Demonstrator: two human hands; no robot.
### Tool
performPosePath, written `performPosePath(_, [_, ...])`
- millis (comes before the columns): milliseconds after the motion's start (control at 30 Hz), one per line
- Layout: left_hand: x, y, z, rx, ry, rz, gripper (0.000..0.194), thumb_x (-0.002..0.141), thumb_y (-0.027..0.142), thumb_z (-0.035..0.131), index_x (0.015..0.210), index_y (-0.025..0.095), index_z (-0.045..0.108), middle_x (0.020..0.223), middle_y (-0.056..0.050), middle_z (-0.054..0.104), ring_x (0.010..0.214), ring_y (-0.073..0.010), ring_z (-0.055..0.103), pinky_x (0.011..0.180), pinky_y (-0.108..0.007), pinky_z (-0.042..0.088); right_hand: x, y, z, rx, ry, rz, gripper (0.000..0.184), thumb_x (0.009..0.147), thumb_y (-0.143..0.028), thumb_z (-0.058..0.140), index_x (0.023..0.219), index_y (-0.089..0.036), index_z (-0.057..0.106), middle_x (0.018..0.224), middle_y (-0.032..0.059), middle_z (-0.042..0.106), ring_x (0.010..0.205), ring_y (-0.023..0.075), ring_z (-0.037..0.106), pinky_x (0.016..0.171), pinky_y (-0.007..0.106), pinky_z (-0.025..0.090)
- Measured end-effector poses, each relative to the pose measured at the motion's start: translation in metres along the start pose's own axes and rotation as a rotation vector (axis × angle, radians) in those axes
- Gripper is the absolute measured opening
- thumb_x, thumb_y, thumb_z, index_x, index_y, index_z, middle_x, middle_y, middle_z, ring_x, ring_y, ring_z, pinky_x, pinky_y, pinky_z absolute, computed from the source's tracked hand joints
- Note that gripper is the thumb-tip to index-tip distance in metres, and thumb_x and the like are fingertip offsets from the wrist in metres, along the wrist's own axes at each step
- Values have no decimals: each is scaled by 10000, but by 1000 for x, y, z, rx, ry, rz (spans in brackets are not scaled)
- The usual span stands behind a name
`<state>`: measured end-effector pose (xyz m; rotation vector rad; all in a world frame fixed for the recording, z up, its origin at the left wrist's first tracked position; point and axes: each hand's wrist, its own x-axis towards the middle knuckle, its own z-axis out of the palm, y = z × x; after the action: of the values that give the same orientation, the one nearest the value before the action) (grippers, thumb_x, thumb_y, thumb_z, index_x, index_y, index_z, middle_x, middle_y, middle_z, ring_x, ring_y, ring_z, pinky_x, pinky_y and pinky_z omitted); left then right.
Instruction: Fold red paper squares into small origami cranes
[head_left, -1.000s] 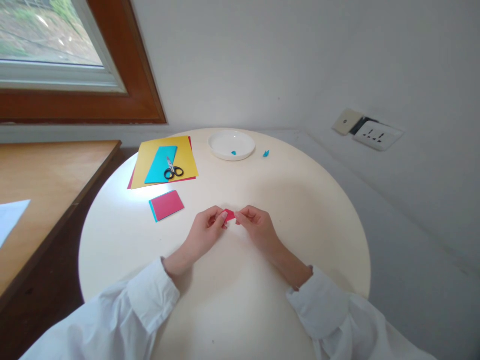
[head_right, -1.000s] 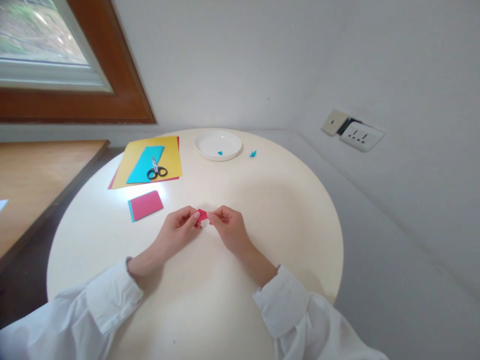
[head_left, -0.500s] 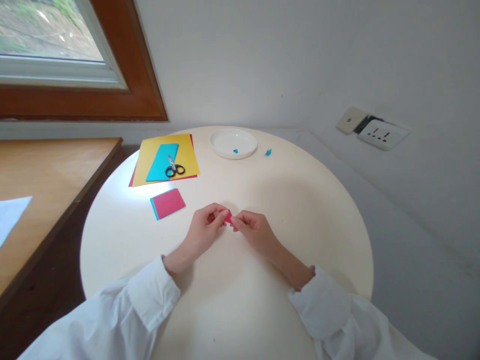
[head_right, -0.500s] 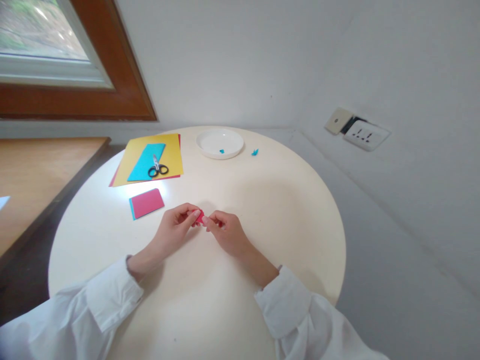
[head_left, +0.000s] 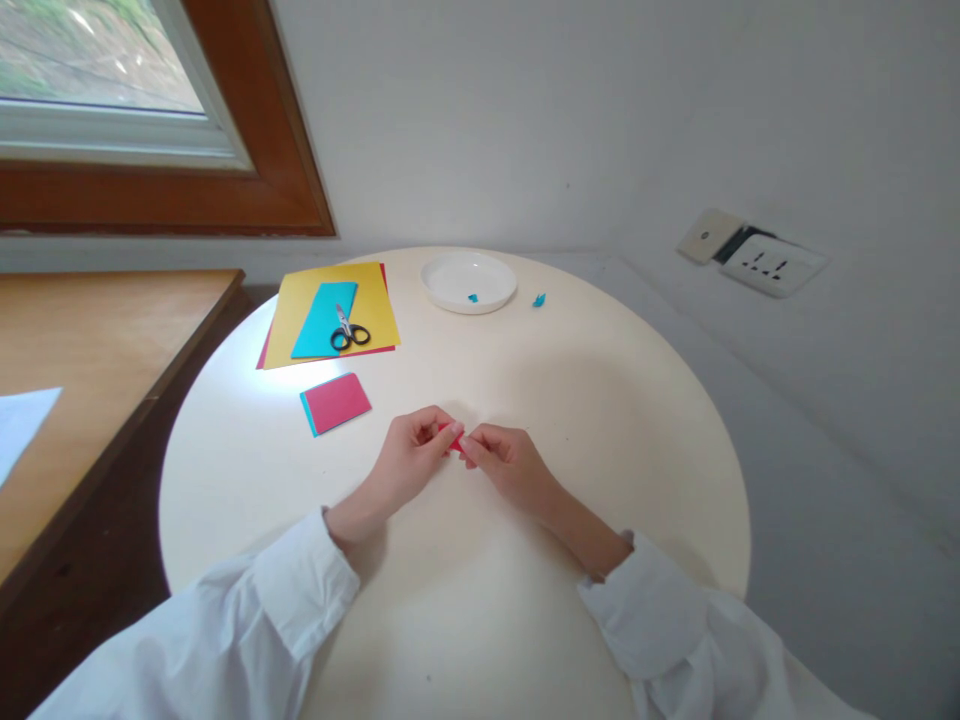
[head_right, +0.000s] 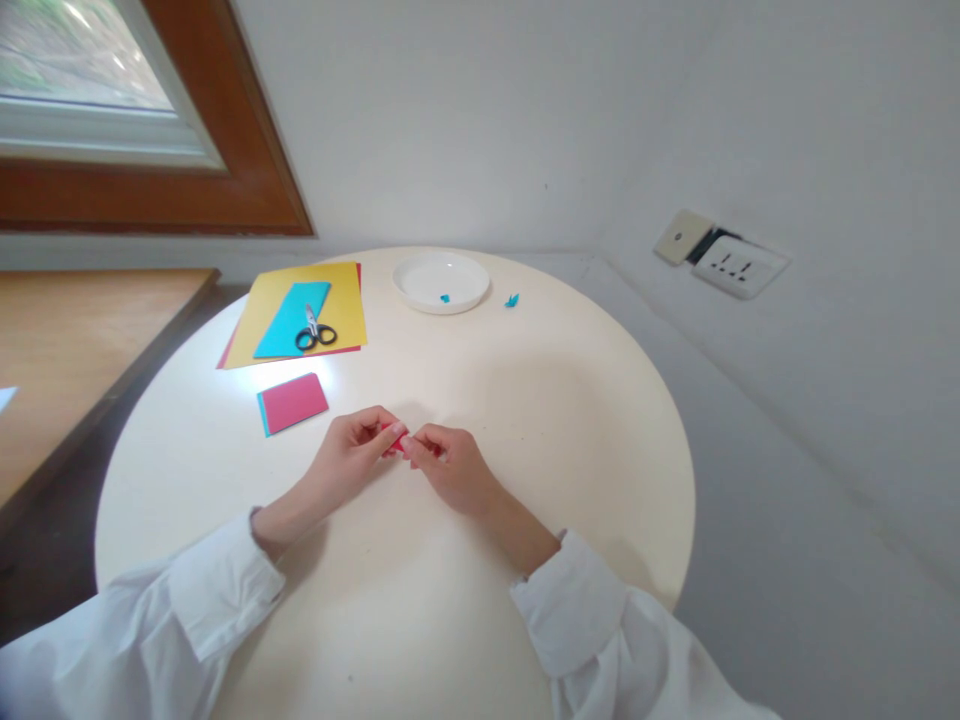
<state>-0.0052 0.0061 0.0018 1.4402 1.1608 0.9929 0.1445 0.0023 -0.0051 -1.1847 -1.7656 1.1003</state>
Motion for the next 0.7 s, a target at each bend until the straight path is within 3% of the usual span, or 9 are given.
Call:
performPosePath(467, [0,2,0,26,82,46,266,762,342,532,597,144,595,572,-8,601,544,-110,507,512,-216,372,0,0,1,12,18,-20,277,778,-343,490,555,-184,529,539,-25,547,540,98,489,553,223,370])
performPosePath(700, [0,5,0,105,55,2,373,796,395,475,524,145,527,477,41,419,467,-78,333,440,-214,250,2,6,1,-2,179,9,286,784,-357,490,562,-182,529,543,-6,578,531,113,508,546,236,374])
